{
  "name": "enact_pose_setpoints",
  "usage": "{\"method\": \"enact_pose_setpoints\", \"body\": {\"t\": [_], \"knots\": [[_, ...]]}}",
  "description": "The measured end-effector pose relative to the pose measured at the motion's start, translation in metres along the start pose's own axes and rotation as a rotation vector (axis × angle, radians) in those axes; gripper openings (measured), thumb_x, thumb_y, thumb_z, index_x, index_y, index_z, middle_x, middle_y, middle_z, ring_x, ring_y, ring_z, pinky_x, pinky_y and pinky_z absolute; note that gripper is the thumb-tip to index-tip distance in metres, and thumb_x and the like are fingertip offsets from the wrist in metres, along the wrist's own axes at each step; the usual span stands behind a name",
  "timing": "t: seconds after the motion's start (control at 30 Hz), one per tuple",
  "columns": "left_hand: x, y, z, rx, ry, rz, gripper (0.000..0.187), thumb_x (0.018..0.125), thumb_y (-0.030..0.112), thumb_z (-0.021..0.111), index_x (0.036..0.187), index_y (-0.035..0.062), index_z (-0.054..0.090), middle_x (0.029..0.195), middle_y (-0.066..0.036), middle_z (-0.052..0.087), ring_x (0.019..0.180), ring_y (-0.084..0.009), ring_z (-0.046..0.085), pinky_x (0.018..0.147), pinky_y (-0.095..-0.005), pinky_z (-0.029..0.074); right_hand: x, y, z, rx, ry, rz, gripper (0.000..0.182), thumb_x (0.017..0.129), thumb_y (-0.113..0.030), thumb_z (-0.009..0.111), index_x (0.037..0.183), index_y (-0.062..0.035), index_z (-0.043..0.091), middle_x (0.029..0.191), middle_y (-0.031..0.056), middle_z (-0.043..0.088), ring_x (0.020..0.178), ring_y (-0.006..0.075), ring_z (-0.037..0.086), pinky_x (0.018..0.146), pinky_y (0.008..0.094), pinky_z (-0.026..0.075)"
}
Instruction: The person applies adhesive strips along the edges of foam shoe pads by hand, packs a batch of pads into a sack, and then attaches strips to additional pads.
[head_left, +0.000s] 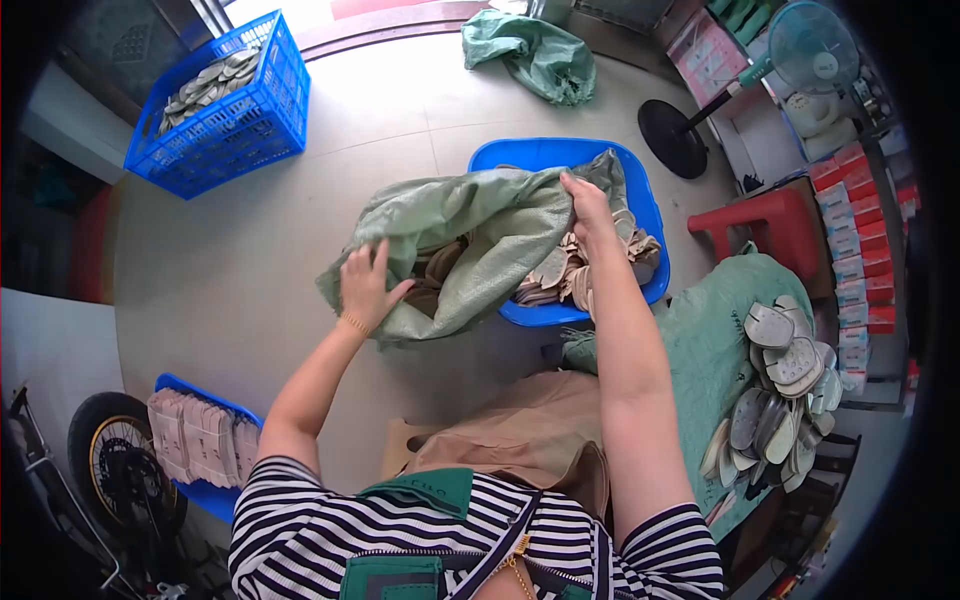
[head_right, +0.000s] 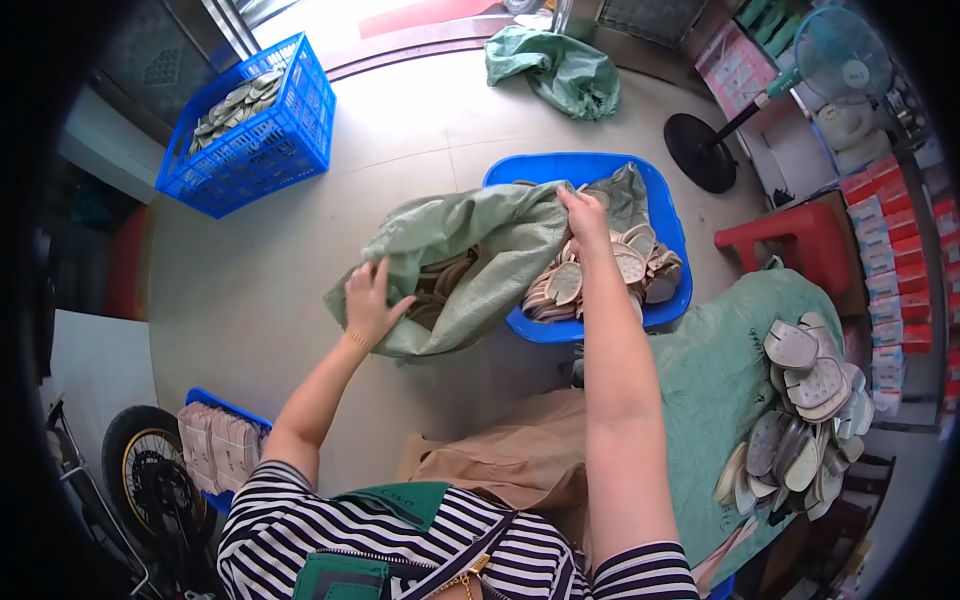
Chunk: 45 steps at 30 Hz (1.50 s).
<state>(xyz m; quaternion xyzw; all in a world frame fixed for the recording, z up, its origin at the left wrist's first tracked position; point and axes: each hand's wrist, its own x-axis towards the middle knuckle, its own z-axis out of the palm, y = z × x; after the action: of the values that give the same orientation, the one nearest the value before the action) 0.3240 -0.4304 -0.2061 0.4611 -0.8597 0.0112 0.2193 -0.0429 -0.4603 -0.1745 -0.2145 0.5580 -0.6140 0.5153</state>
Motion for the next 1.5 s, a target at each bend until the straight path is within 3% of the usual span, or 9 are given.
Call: {"method": "enact_pose_setpoints", "body": {"t": [0.3, 0.47, 0.6, 0.73, 0.93, 1.03, 1.17, 1.4, 1.5], "knots": [[0.090, -0.046, 0.104, 0.002, -0.450, 0.101, 0.035, 0.074, 0.036, 0.060, 0.101, 0.0128, 0.058, 0.088, -0.009, 0.054, 0.088, -0.0267, 0.049, 0.076, -0.0374, 0.038, -0.113, 0.027, 0.083, -1.632, -0.259, -1.022, 0.068, 0.066, -0.051, 0.061, 0.117, -0.0088, 0.044, 0.126, 0.0123, 0.039, 0.124, 0.0308, 0.026, 0.093, 0.0600, 0.019], [0.129, -0.099, 0.094, -1.300, -0.754, -0.837, 0.034, 0.085, 0.036, 0.045, 0.088, 0.0058, 0.059, 0.090, -0.010, 0.060, 0.079, -0.0255, 0.058, 0.072, -0.0455, 0.045, -0.132, 0.096, 0.043, -1.998, -0.904, -0.253, 0.073, 0.063, -0.058, 0.060, 0.119, -0.0130, 0.047, 0.103, 0.0065, 0.059, 0.115, 0.0272, 0.043, 0.095, 0.0667, 0.001], [0.115, -0.173, 0.053, -1.351, 0.070, -1.366, 0.048, 0.087, 0.037, 0.039, 0.104, -0.0061, 0.052, 0.103, -0.021, 0.056, 0.095, -0.0335, 0.054, 0.085, -0.0458, 0.042, -0.137, 0.093, -0.036, -1.862, -0.804, 0.145, 0.024, 0.079, -0.024, 0.050, 0.096, -0.0130, 0.062, 0.092, 0.0077, 0.062, 0.096, 0.0245, 0.056, 0.095, 0.0576, 0.020], [0.126, -0.128, 0.040, 0.102, 0.306, -0.440, 0.046, 0.081, 0.031, 0.052, 0.108, -0.0067, 0.049, 0.101, -0.020, 0.054, 0.098, -0.0330, 0.050, 0.087, -0.0403, 0.037, -0.163, 0.070, -0.039, -1.381, -0.429, -0.111, 0.026, 0.079, -0.023, 0.051, 0.099, -0.0105, 0.060, 0.091, 0.0108, 0.062, 0.093, 0.0270, 0.056, 0.088, 0.0441, 0.036], [0.107, 0.062, 0.010, -0.210, -0.075, 0.572, 0.049, 0.063, 0.023, 0.068, 0.106, 0.0061, 0.051, 0.104, -0.015, 0.053, 0.100, -0.0307, 0.049, 0.092, -0.0467, 0.032, -0.188, 0.064, -0.005, -1.075, -0.338, -0.366, 0.028, 0.079, -0.020, 0.054, 0.102, -0.0045, 0.055, 0.096, 0.0128, 0.059, 0.088, 0.0305, 0.056, 0.076, 0.0387, 0.044], [0.155, 0.037, 0.102, 0.414, -0.780, 0.445, 0.031, 0.066, 0.027, 0.062, 0.092, 0.0113, 0.058, 0.086, -0.011, 0.062, 0.089, -0.0296, 0.057, 0.094, -0.0490, 0.029, -0.206, 0.072, 0.002, -1.150, -0.428, -0.359, 0.028, 0.080, -0.021, 0.054, 0.103, -0.0054, 0.056, 0.097, 0.0127, 0.058, 0.088, 0.0307, 0.056, 0.075, 0.0382, 0.045], [0.265, -0.001, 0.073, 0.161, 0.057, -0.119, 0.025, 0.074, 0.023, 0.054, 0.098, 0.0169, 0.059, 0.087, -0.009, 0.063, 0.084, -0.0242, 0.057, 0.075, -0.0413, 0.037, -0.235, 0.062, -0.005, -1.110, -0.411, -0.318, 0.027, 0.079, -0.020, 0.055, 0.102, -0.0058, 0.056, 0.094, 0.0123, 0.059, 0.085, 0.0307, 0.056, 0.074, 0.0377, 0.046], [0.186, 0.053, 0.013, -0.123, 0.258, 0.326, 0.032, 0.070, 0.004, 0.055, 0.101, 0.0011, 0.048, 0.091, -0.015, 0.052, 0.090, -0.0293, 0.049, 0.081, -0.0415, 0.038, -0.285, 0.026, -0.041, -0.985, -0.100, -0.302, 0.021, 0.081, -0.014, 0.054, 0.098, -0.0031, 0.057, 0.092, 0.0136, 0.059, 0.083, 0.0305, 0.057, 0.072, 0.0348, 0.046], [0.101, 0.067, 0.003, -0.446, -0.624, 0.068, 0.039, 0.075, 0.030, 0.062, 0.096, -0.0010, 0.050, 0.091, -0.018, 0.053, 0.085, -0.0353, 0.050, 0.077, -0.0398, 0.040, -0.327, 0.022, -0.059, -0.893, 0.050, -0.228, 0.020, 0.081, -0.013, 0.053, 0.098, -0.0023, 0.057, 0.089, 0.0139, 0.060, 0.082, 0.0291, 0.057, 0.071, 0.0336, 0.046]]}}
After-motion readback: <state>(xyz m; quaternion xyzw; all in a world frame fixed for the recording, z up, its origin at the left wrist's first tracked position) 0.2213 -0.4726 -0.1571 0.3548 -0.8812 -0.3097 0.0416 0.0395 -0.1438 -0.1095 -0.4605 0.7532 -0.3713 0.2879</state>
